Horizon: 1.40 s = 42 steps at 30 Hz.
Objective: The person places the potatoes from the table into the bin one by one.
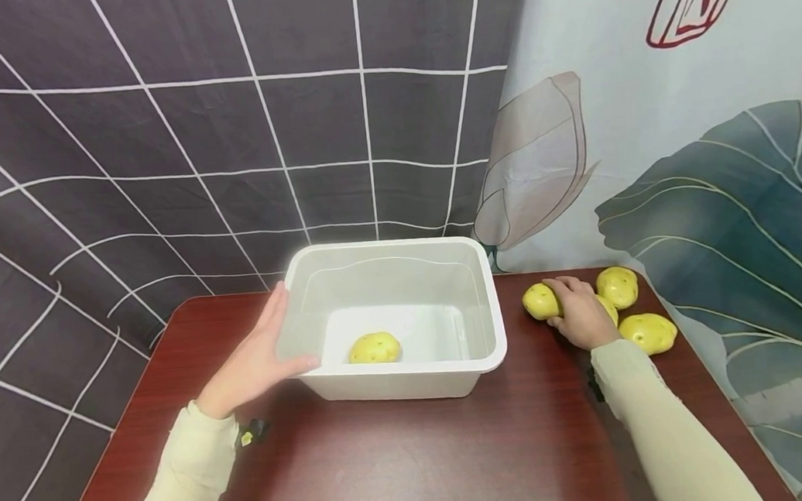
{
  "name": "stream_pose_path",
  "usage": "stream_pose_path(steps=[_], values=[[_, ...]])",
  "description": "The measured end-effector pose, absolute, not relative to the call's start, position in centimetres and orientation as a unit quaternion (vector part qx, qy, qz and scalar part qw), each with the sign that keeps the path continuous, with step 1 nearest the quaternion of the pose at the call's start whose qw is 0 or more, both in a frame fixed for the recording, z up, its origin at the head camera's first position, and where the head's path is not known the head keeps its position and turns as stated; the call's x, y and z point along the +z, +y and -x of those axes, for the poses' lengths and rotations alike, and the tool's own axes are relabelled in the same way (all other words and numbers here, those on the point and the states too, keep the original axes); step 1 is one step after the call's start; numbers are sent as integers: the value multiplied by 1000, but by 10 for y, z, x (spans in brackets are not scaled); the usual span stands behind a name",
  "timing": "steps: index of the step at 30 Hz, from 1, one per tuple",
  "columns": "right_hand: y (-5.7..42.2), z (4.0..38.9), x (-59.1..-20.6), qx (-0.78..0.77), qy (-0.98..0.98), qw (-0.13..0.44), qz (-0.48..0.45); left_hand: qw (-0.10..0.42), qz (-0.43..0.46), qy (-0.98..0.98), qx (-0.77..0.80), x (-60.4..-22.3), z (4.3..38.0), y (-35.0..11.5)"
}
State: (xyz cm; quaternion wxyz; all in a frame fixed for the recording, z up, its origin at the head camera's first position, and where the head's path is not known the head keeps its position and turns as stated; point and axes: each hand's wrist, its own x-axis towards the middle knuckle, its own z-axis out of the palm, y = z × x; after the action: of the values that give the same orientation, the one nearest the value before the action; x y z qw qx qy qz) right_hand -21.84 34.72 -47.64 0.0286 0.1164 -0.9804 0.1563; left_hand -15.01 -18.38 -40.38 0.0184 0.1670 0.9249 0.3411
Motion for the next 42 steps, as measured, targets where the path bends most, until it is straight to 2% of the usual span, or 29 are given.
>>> stream_pose_path(steps=[42], values=[[328, 199, -450, 164, -978, 69, -112, 16, -167, 924, 343, -404, 150, -183]])
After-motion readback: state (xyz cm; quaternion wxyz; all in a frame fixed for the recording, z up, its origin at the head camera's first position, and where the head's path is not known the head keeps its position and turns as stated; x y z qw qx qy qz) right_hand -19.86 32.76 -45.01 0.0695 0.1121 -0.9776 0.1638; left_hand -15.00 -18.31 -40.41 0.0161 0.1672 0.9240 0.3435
